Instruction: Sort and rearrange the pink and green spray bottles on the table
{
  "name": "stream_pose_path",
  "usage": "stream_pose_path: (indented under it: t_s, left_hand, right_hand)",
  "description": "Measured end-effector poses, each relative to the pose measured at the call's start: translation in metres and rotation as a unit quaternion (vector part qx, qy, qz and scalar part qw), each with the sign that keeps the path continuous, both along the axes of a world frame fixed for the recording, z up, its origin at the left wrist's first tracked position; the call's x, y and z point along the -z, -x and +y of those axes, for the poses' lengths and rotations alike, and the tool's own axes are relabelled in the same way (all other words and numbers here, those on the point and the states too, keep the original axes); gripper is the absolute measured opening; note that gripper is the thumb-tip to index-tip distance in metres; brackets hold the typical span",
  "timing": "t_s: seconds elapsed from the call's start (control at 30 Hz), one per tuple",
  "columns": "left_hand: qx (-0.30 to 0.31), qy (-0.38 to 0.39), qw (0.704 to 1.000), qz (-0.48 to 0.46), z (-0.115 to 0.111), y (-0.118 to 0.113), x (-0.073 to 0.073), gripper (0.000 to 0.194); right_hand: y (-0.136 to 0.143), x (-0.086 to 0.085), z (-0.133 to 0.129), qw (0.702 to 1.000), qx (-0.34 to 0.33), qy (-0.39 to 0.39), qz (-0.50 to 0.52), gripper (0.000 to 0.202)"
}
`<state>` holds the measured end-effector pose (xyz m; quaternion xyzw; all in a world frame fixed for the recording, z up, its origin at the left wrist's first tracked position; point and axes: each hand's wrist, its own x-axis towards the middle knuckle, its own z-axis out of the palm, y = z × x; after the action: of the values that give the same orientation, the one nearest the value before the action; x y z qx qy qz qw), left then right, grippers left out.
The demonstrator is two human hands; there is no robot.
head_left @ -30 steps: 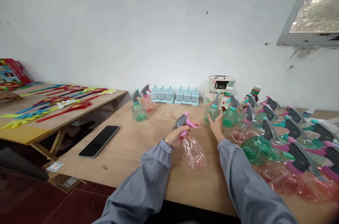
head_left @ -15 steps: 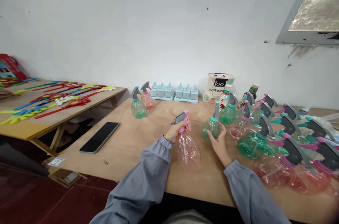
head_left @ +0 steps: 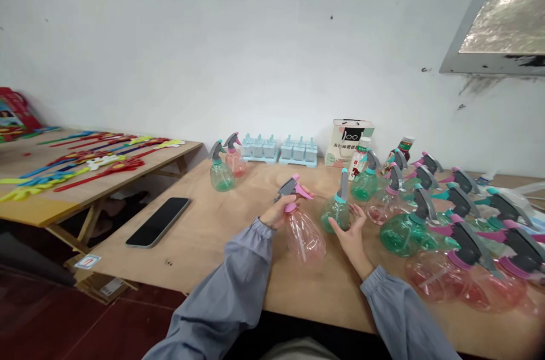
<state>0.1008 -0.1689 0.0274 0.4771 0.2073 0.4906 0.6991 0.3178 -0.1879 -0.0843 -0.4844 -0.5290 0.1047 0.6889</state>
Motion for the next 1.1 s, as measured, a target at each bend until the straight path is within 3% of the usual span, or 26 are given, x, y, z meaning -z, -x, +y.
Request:
stream_pose_path:
  t_s: [0.13,0.23,0.33,0.43,0.47,0.57,0.67,0.8,0.97,1.1]
  left_hand:
    - [-0.065,-0.034,0.997,0.008,-0.002,-0.003,-0.002,0.040]
    - [-0.145,-0.102,0.984,0.036,-0.001,0.016,-0.009,0.038]
    - [-0.231,-0.171,0.952,0.104,0.002,0.062,-0.017,0.035]
    - [-0.348,-0.173,0.899,0.204,0.011,0.123,-0.019,0.042]
    - [-0.410,-0.158,0.872,0.215,0.015,0.143,-0.017,0.047]
    - [-0.509,-0.136,0.812,0.249,0.029,0.191,-0.007,0.048]
    - [-0.560,-0.129,0.776,0.261,0.045,0.220,0.004,0.044]
    - [-0.580,-0.129,0.755,0.279,0.067,0.236,0.013,0.046]
    - [-0.633,-0.137,0.715,0.261,0.097,0.237,0.015,0.042]
    - [-0.637,-0.139,0.719,0.242,0.111,0.232,0.014,0.044]
  right_hand:
    - [-0.002,0.002,0.001,1.000,-0.006,0.012,0.007,0.084]
    - [-0.004,0.005,0.004,1.000,0.001,0.013,0.005,0.084]
    - [-0.006,0.009,0.007,1.000,-0.002,0.021,-0.001,0.085]
    - [-0.006,0.011,0.009,0.999,-0.023,0.031,-0.015,0.087]
    - [-0.006,0.012,0.010,0.999,-0.029,0.033,-0.023,0.087]
    - [-0.004,0.010,0.010,0.998,-0.033,0.037,-0.045,0.089]
    - [-0.003,0.007,0.009,0.997,-0.027,0.042,-0.057,0.090]
    - [-0.003,0.009,0.008,0.996,-0.029,0.044,-0.065,0.087]
    - [-0.003,0.013,0.006,0.996,-0.035,0.051,-0.071,0.087]
    - [-0.003,0.013,0.007,0.995,-0.045,0.060,-0.063,0.090]
